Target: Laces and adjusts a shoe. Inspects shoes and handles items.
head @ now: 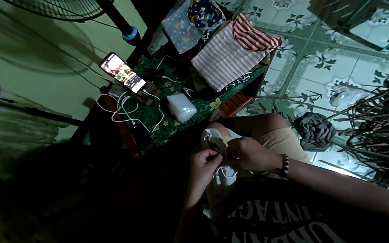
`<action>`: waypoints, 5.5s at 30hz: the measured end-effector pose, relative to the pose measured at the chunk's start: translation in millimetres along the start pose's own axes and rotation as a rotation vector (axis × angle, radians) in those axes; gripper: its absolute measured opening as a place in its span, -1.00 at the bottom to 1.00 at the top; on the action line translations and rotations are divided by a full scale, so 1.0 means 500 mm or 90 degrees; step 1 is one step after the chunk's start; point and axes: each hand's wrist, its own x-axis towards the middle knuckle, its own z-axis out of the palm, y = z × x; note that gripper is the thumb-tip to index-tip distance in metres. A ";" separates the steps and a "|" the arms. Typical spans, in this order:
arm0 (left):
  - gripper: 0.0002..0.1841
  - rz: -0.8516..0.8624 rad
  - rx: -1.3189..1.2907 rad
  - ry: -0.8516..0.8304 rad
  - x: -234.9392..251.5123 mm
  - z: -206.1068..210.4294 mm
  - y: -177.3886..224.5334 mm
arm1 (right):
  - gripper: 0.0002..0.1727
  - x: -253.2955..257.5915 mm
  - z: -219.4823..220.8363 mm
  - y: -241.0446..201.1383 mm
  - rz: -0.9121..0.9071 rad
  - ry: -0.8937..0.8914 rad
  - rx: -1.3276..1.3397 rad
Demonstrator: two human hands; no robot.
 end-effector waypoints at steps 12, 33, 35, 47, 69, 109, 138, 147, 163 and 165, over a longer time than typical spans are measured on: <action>-0.88 0.002 -0.040 -0.016 -0.005 0.000 -0.002 | -0.82 0.000 0.023 0.043 -0.058 0.021 0.215; -0.89 0.131 -0.104 -0.031 -0.020 -0.021 -0.038 | -0.78 -0.003 0.039 0.054 -0.013 -0.005 0.311; -0.90 0.143 -0.108 -0.010 -0.022 -0.033 -0.032 | -0.79 -0.006 0.031 0.049 0.009 -0.018 0.313; -0.87 0.279 -0.234 0.136 -0.040 -0.131 0.054 | -0.76 -0.011 -0.006 0.036 0.042 -0.017 0.605; -0.95 0.538 -0.276 0.209 -0.090 -0.177 0.180 | -0.52 0.018 0.025 0.058 -0.058 -0.011 0.274; -0.80 0.471 0.043 0.119 -0.075 -0.067 0.164 | -0.74 -0.095 -0.108 -0.076 -0.194 0.111 0.473; -0.78 0.048 0.209 0.003 -0.176 -0.270 -0.025 | -0.62 -0.151 -0.095 0.254 0.431 0.296 0.371; -0.70 -0.041 0.347 0.158 -0.284 -0.395 0.019 | -0.64 -0.149 -0.095 0.264 0.425 0.301 0.363; -0.83 0.157 0.043 0.247 -0.214 -0.276 0.020 | -0.58 -0.151 -0.105 0.248 0.401 0.256 0.045; -0.80 0.160 0.056 0.163 -0.180 -0.217 0.013 | -0.51 -0.144 -0.104 0.228 0.357 0.264 -0.030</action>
